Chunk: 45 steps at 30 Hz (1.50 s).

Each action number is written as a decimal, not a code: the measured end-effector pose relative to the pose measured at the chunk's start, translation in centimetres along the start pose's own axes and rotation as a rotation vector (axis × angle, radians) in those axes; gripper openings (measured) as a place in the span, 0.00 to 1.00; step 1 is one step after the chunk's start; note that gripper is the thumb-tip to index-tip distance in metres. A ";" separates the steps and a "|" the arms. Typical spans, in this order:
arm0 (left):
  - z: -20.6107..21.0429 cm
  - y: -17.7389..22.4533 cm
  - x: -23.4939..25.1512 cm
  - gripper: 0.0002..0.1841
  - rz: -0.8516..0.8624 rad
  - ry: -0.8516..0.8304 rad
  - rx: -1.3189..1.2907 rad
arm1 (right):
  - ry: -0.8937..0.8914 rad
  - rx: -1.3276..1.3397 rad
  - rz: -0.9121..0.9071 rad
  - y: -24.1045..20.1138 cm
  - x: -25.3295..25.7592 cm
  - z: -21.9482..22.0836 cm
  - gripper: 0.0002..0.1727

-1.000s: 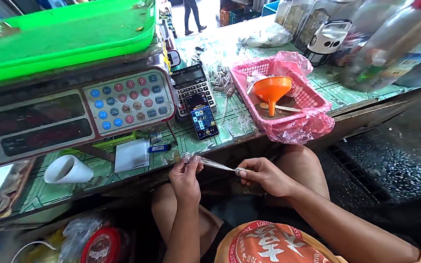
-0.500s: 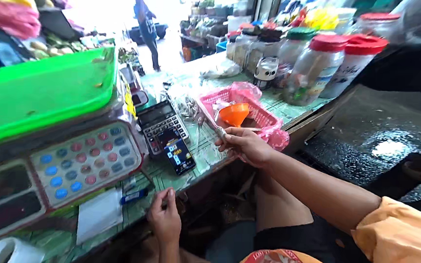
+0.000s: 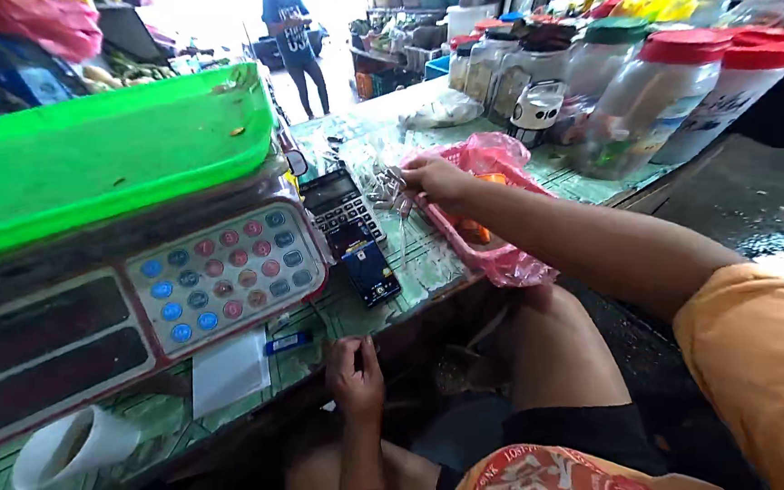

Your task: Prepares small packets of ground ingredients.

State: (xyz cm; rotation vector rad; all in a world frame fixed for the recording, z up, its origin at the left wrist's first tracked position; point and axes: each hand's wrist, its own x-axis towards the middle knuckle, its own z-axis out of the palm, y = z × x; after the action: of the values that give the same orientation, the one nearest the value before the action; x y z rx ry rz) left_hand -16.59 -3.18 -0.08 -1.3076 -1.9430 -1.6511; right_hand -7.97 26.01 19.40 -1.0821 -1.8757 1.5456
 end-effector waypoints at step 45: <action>-21.2 14.6 16.5 0.08 0.306 0.301 0.409 | -0.025 -0.258 -0.530 16.9 -11.3 2.3 0.14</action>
State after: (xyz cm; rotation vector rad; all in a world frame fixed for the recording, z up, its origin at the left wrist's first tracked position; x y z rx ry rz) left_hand -21.57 -15.51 27.39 -1.0617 -1.6855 -1.1507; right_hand 1.34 16.33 3.97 -0.5860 -2.1929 1.0408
